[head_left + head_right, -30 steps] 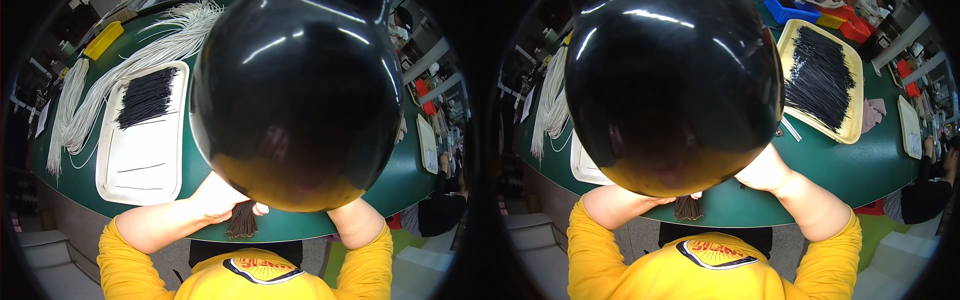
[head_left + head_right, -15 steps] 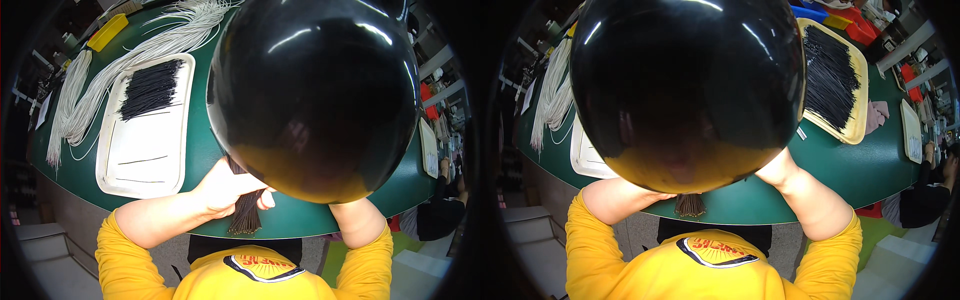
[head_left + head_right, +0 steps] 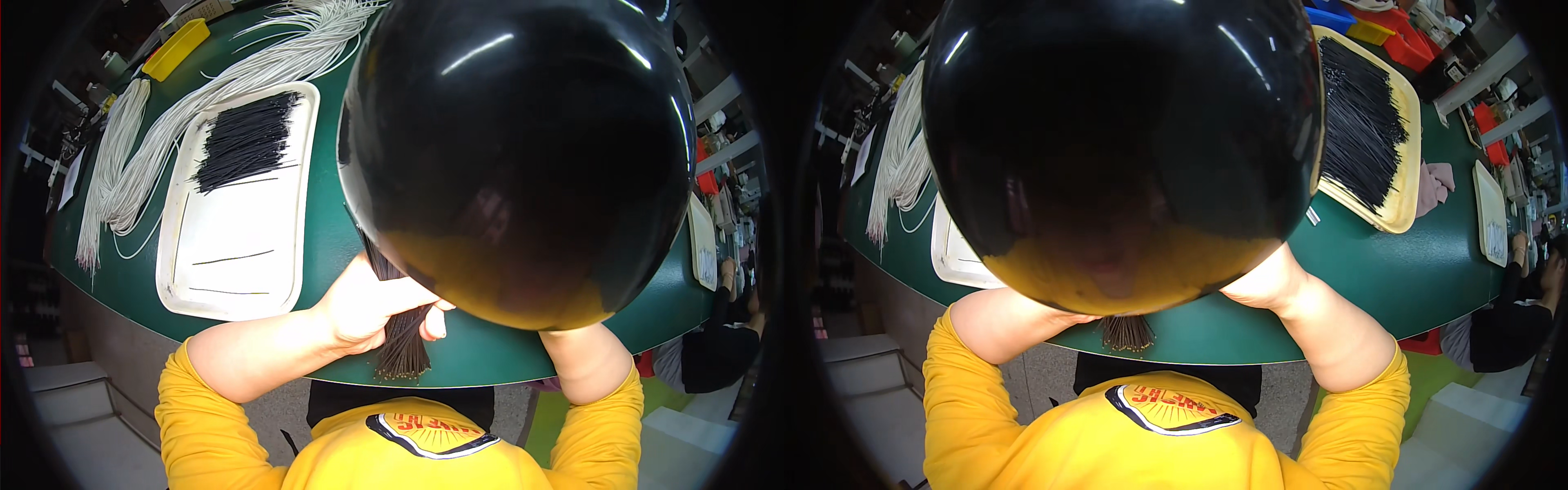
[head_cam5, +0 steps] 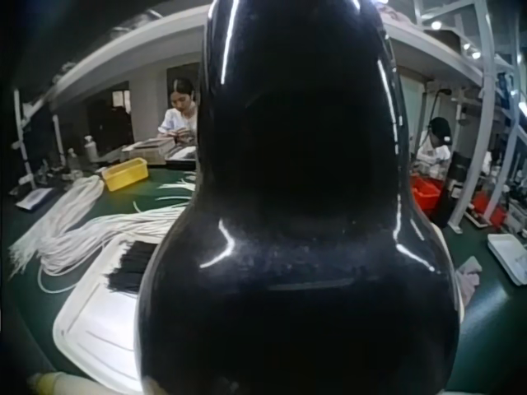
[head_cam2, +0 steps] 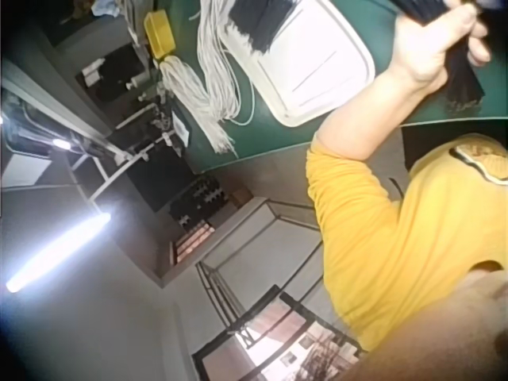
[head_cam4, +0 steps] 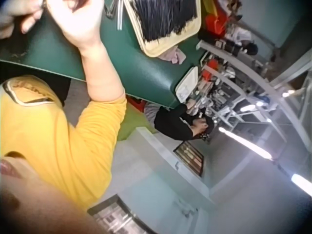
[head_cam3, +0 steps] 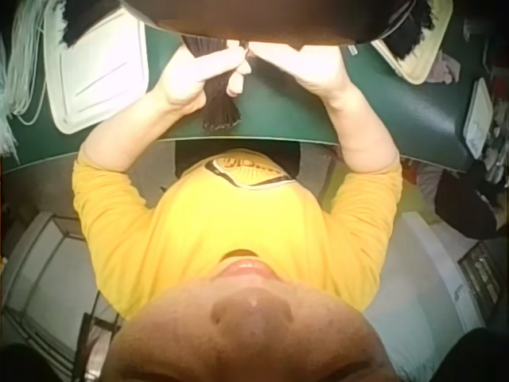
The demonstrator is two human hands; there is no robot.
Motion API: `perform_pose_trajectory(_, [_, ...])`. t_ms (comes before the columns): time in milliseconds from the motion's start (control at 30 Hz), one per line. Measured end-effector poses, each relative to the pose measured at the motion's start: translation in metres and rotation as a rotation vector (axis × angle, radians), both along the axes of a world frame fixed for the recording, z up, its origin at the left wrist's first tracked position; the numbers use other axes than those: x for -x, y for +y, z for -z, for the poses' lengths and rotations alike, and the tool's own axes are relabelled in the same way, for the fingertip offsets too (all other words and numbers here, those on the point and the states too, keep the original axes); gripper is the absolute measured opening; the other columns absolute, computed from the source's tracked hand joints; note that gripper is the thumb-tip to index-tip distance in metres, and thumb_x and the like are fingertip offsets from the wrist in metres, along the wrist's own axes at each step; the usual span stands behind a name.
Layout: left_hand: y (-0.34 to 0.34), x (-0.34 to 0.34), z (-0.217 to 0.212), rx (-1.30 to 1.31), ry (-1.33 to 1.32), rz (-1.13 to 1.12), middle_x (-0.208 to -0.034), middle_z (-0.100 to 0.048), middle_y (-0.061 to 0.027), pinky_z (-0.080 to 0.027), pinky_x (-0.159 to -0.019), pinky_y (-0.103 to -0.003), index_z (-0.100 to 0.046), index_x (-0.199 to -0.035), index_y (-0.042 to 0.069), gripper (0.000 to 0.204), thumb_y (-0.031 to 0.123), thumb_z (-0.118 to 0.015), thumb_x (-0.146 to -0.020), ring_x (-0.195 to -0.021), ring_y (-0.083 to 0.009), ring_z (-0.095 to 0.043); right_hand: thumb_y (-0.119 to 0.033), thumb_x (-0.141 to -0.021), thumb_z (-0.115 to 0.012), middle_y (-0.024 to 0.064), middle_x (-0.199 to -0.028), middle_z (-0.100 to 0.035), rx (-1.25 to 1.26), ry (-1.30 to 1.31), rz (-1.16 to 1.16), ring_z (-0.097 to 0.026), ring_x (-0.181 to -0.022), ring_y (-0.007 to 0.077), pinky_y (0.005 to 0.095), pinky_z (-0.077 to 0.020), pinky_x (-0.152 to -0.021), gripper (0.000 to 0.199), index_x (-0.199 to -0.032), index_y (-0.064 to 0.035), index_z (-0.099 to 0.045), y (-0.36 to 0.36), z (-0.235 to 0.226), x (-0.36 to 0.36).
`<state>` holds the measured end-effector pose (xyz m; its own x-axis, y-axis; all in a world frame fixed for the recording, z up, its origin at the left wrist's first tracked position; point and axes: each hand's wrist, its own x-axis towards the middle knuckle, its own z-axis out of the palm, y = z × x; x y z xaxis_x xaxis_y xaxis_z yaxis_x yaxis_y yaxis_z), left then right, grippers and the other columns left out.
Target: The person moves a tray of bristles aside and sorts bundles of bristles under a lamp, aligning their ends and separating individual strands by hand.
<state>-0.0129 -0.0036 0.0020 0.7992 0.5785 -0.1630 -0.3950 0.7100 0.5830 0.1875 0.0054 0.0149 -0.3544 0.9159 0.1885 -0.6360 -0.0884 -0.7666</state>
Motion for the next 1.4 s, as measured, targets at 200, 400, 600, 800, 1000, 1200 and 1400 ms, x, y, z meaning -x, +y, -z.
perform_pose_trajectory(200, [-0.001,0.002,0.001,-0.065,0.115,0.002,-0.067,-0.057,-0.0118,-0.050,-0.053,-0.026,-0.055,-0.083,-0.004,0.012,0.006,-0.056,-0.077,-0.057,-0.0178,-0.059,-0.011,-0.084,-0.043,0.0101,-0.096,-0.053,0.012,0.045,0.078,-0.052,-0.087,0.0182,0.0276,-0.0454,-0.072,0.022,-0.102,-0.0007,-0.050,-0.009,0.002,-0.010])
perform_pose_trajectory(400, [0.000,0.000,0.002,-0.047,0.065,-0.005,-0.067,-0.057,-0.0117,-0.050,-0.053,-0.026,-0.054,-0.083,-0.004,0.012,0.006,-0.056,-0.077,-0.057,-0.0180,-0.059,-0.012,-0.085,-0.041,0.0105,-0.098,-0.053,0.022,0.083,0.174,-0.052,-0.089,0.0190,0.0284,-0.0458,-0.073,0.023,-0.103,-0.0004,-0.048,-0.011,0.003,-0.011])
perform_pose_trajectory(600, [-0.001,0.000,0.002,-0.057,0.012,-0.015,-0.071,-0.056,-0.0112,-0.050,-0.053,-0.027,-0.053,-0.084,-0.004,0.012,0.006,-0.055,-0.077,-0.057,-0.0176,-0.059,-0.012,-0.086,-0.039,0.0109,-0.100,-0.052,0.030,0.123,0.266,-0.052,-0.091,0.0198,0.0292,-0.0461,-0.074,0.024,-0.104,-0.0002,-0.047,-0.014,0.003,-0.005])
perform_pose_trajectory(800, [-0.001,-0.002,-0.003,-0.053,0.118,0.005,-0.069,-0.056,-0.0106,-0.049,-0.052,-0.027,-0.053,-0.083,-0.003,0.013,0.006,-0.058,-0.075,-0.057,-0.0172,-0.059,-0.013,-0.086,-0.037,0.0113,-0.102,-0.051,0.037,0.158,0.351,-0.052,-0.093,0.0206,0.0300,-0.0465,-0.075,0.025,-0.106,0.0001,-0.046,-0.016,0.002,-0.019])
perform_pose_trajectory(1000, [-0.002,-0.005,0.004,0.077,0.207,0.022,-0.068,-0.057,-0.0102,-0.048,-0.050,-0.026,-0.055,-0.078,-0.002,0.010,0.006,-0.059,-0.075,-0.056,-0.0164,-0.058,-0.011,-0.086,-0.040,-0.0054,-0.059,-0.046,0.263,-0.391,0.676,-0.029,-0.038,-0.0006,0.0139,-0.0189,-0.034,0.016,-0.089,-0.0038,-0.054,-0.006,-0.030,-0.039])
perform_pose_trajectory(1200, [-0.003,-0.003,0.003,-0.021,0.168,-0.027,-0.068,-0.057,-0.0088,-0.047,-0.051,-0.024,-0.056,-0.078,0.000,0.009,0.008,-0.058,-0.076,-0.056,-0.0150,-0.057,-0.007,-0.085,-0.040,0.0017,-0.074,-0.055,0.191,-0.379,0.618,-0.051,-0.055,0.0057,0.0173,-0.0418,-0.044,0.018,-0.097,0.0003,-0.052,-0.006,-0.017,-0.030])
perform_pose_trajectory(1400, [-0.002,0.001,0.005,0.040,0.025,-0.050,-0.069,-0.057,-0.0084,-0.046,-0.051,-0.025,-0.055,-0.077,0.001,0.007,0.008,-0.057,-0.077,-0.056,-0.0141,-0.056,-0.001,-0.078,-0.051,0.0132,-0.108,-0.050,-0.338,-0.712,0.274,-0.049,-0.097,0.0213,0.0317,-0.0417,-0.083,0.034,-0.111,0.0042,-0.043,-0.023,0.008,0.000])
